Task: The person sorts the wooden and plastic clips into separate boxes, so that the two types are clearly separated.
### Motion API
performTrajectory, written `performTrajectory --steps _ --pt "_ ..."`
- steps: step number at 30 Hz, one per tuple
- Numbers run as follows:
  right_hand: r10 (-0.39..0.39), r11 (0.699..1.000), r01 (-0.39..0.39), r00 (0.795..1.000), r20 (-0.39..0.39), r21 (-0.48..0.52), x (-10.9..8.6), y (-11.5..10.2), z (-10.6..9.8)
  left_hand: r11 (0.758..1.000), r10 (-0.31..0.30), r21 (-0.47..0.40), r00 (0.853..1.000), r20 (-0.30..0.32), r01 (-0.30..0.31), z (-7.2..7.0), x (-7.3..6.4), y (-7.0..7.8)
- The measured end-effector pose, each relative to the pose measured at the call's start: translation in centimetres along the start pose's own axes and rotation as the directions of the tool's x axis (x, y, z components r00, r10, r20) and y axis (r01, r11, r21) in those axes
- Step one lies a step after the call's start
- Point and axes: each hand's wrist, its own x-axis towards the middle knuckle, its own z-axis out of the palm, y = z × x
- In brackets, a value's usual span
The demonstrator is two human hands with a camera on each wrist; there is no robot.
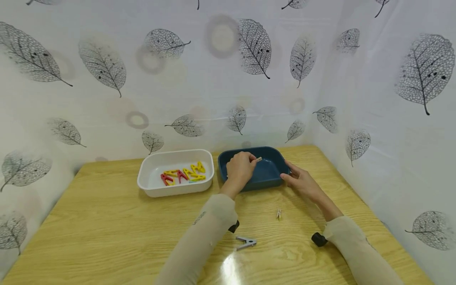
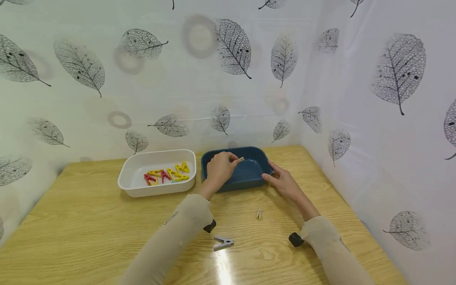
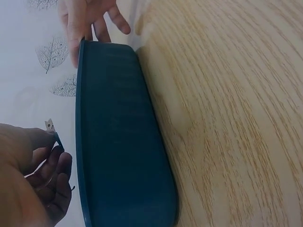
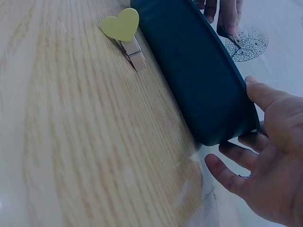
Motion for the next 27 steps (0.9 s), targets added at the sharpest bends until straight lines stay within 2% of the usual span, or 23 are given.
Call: performTrajectory --steps 6,13,18,23,27 --pt "-0.003 1.0 0.003 1.0 0.002 -0.01 0.1 0.3 -0.1 1.0 -0.006 0.002 1.0 0.004 0.006 0.3 0.2 -0.1" --pt "-0.008 1.0 0.008 1.0 0.009 -0.03 0.1 0.4 -0.2 1.0 -0.009 0.012 0.999 0.038 0.009 0.3 0.0 -0.2" --pt "-0.001 1.0 0.001 1.0 0.005 -0.017 0.2 0.1 -0.1 0.998 0.057 -0.039 0.996 0.071 -0.055 -0.1 -0.6 -0.1" --pt "-0.002 1.0 0.002 1.0 0.001 -0.019 0.2 0.0 -0.1 0.987 0.137 -0.102 0.981 0.139 -0.123 -0.3 -1.6 0.2" --pt "-0.002 1.0 0.002 1.0 0.006 -0.01 0.1 -0.1 0.0 0.983 0.163 -0.109 0.972 0.168 -0.146 -0.4 -2.2 0.3"
